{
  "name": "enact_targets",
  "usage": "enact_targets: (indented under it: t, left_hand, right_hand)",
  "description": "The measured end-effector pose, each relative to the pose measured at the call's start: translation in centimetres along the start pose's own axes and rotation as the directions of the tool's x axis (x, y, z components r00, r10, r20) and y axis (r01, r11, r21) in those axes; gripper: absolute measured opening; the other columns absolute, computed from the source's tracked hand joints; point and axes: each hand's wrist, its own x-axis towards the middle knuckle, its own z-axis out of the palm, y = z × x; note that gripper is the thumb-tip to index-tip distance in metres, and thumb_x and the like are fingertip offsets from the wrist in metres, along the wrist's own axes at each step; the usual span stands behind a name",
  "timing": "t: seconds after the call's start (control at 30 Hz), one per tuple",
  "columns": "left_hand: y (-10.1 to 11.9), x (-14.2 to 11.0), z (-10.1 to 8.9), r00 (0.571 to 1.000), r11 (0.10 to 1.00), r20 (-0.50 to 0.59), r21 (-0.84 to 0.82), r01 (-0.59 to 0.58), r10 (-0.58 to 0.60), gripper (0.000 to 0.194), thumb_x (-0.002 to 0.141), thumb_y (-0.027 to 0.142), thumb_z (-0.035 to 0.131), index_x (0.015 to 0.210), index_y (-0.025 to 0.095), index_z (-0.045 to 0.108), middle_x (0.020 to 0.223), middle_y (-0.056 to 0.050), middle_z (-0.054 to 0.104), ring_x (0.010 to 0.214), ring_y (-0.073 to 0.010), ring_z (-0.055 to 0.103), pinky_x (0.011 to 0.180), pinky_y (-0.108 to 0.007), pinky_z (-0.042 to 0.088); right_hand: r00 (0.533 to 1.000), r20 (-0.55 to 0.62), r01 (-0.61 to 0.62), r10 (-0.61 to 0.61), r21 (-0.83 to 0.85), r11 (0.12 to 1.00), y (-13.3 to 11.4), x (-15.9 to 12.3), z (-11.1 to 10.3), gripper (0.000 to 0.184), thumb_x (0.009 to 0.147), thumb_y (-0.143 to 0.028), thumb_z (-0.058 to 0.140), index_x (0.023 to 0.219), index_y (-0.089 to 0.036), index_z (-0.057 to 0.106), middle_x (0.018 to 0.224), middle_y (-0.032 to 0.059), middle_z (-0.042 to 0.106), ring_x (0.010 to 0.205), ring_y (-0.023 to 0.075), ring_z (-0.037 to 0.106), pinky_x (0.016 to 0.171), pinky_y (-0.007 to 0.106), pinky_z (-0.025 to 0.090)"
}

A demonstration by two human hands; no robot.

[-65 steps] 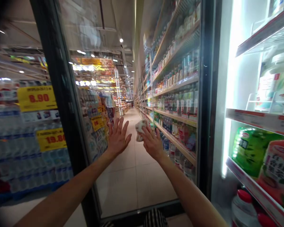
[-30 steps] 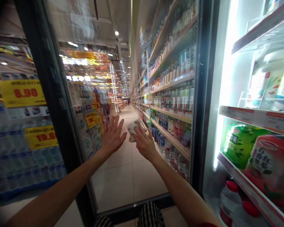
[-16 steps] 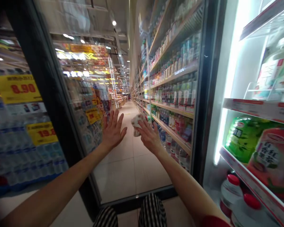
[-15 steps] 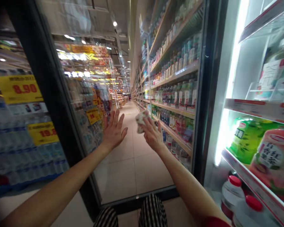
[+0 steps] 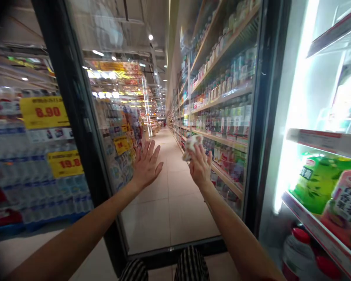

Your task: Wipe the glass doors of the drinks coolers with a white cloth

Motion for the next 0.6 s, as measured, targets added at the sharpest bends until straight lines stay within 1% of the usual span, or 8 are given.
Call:
enact_targets:
  t: [0.07, 0.1, 0.13, 0.2, 0.27, 0.33, 0.47, 0.6]
  left_hand:
    - [0.0, -0.1, 0.0, 1.000, 1.000, -0.006, -0.010, -0.001, 0.001, 0.064, 0.083, 0.033, 0.048, 0.139, 0.016, 0.023, 0.144, -0.014, 0.028, 0.137, -0.0232, 0.011, 0.111, -0.047, 0.009]
    - [0.1, -0.1, -0.2, 1.000, 1.000, -0.014, -0.023, 0.004, -0.004, 0.064, 0.083, 0.032, 0.048, 0.139, 0.016, 0.023, 0.144, -0.014, 0.028, 0.137, -0.0235, 0.011, 0.110, -0.047, 0.009]
    - [0.3, 0.0, -0.3, 0.999, 0.999, -0.029, -0.045, 0.012, -0.013, 0.063, 0.083, 0.030, 0.047, 0.139, 0.016, 0.022, 0.143, -0.014, 0.029, 0.137, -0.0236, 0.012, 0.110, -0.048, 0.010]
    - [1.2, 0.1, -0.7, 0.997, 0.992, -0.072, -0.126, 0.001, -0.010, 0.062, 0.084, 0.025, 0.044, 0.140, 0.016, 0.019, 0.143, -0.015, 0.030, 0.137, -0.0231, 0.013, 0.110, -0.049, 0.011]
    - [2.4, 0.4, -1.0, 0.991, 0.964, -0.117, -0.250, -0.094, 0.066, 0.060, 0.085, 0.019, 0.039, 0.140, 0.015, 0.016, 0.142, -0.015, 0.031, 0.136, -0.0215, 0.015, 0.110, -0.048, 0.017]
    - [3.7, 0.8, -0.9, 0.979, 0.910, -0.143, -0.369, -0.187, 0.143, 0.058, 0.086, 0.017, 0.034, 0.141, 0.015, 0.014, 0.143, -0.014, 0.029, 0.136, -0.0198, 0.017, 0.108, -0.044, 0.026]
    - [5.6, 1.8, 0.5, 0.983, 0.897, -0.126, -0.407, -0.173, 0.132, 0.056, 0.088, 0.023, 0.036, 0.139, 0.011, 0.017, 0.142, -0.017, 0.030, 0.135, -0.0192, 0.021, 0.105, -0.039, 0.033]
    - [5.7, 2.3, 2.0, 0.982, 0.964, -0.145, -0.218, -0.154, 0.125, 0.048, 0.087, 0.026, 0.042, 0.132, 0.012, 0.034, 0.136, -0.014, 0.042, 0.133, -0.0199, 0.026, 0.105, -0.039, 0.033]
  right_hand:
    - [0.968, -0.105, -0.231, 0.227, -0.018, 0.973, 0.7, 1.2, 0.1, 0.044, 0.085, -0.019, 0.036, 0.128, -0.020, 0.044, 0.140, 0.0113, 0.038, 0.134, 0.0223, 0.027, 0.108, 0.050, 0.020]
    - [0.955, -0.120, -0.273, 0.271, -0.004, 0.962, 0.5, 1.6, 0.1, 0.045, 0.085, -0.019, 0.034, 0.130, -0.020, 0.042, 0.141, 0.0115, 0.036, 0.134, 0.0228, 0.025, 0.107, 0.049, 0.021]
    - [0.959, -0.103, -0.263, 0.264, 0.018, 0.965, -0.1, 1.7, 0.2, 0.046, 0.085, -0.019, 0.034, 0.130, -0.021, 0.041, 0.142, 0.0109, 0.036, 0.135, 0.0225, 0.025, 0.107, 0.049, 0.022]
    - [0.988, -0.004, -0.151, 0.152, 0.088, 0.985, -2.1, 1.5, 0.4, 0.048, 0.086, -0.017, 0.034, 0.133, -0.023, 0.037, 0.140, 0.0090, 0.040, 0.134, 0.0202, 0.026, 0.108, 0.047, 0.022]
    - [0.997, 0.065, -0.040, 0.029, 0.181, 0.983, -4.3, 1.1, 0.6, 0.052, 0.086, -0.017, 0.033, 0.137, -0.022, 0.028, 0.136, 0.0084, 0.044, 0.132, 0.0175, 0.031, 0.110, 0.046, 0.021]
    - [0.996, 0.089, -0.018, -0.006, 0.261, 0.965, -5.6, 0.8, 0.7, 0.054, 0.086, -0.019, 0.032, 0.140, -0.020, 0.021, 0.135, 0.0086, 0.046, 0.128, 0.0160, 0.037, 0.110, 0.044, 0.021]
    - [0.993, 0.115, -0.013, -0.030, 0.353, 0.935, -4.3, 1.3, 0.5, 0.056, 0.086, -0.018, 0.029, 0.141, -0.019, 0.016, 0.134, 0.0095, 0.047, 0.124, 0.0153, 0.044, 0.109, 0.041, 0.027]
    - [0.991, -0.047, -0.117, 0.128, 0.185, 0.976, -1.4, 2.0, 0.6, 0.053, 0.086, -0.017, 0.031, 0.138, -0.022, 0.024, 0.136, 0.0112, 0.044, 0.131, 0.0195, 0.033, 0.108, 0.050, 0.021]
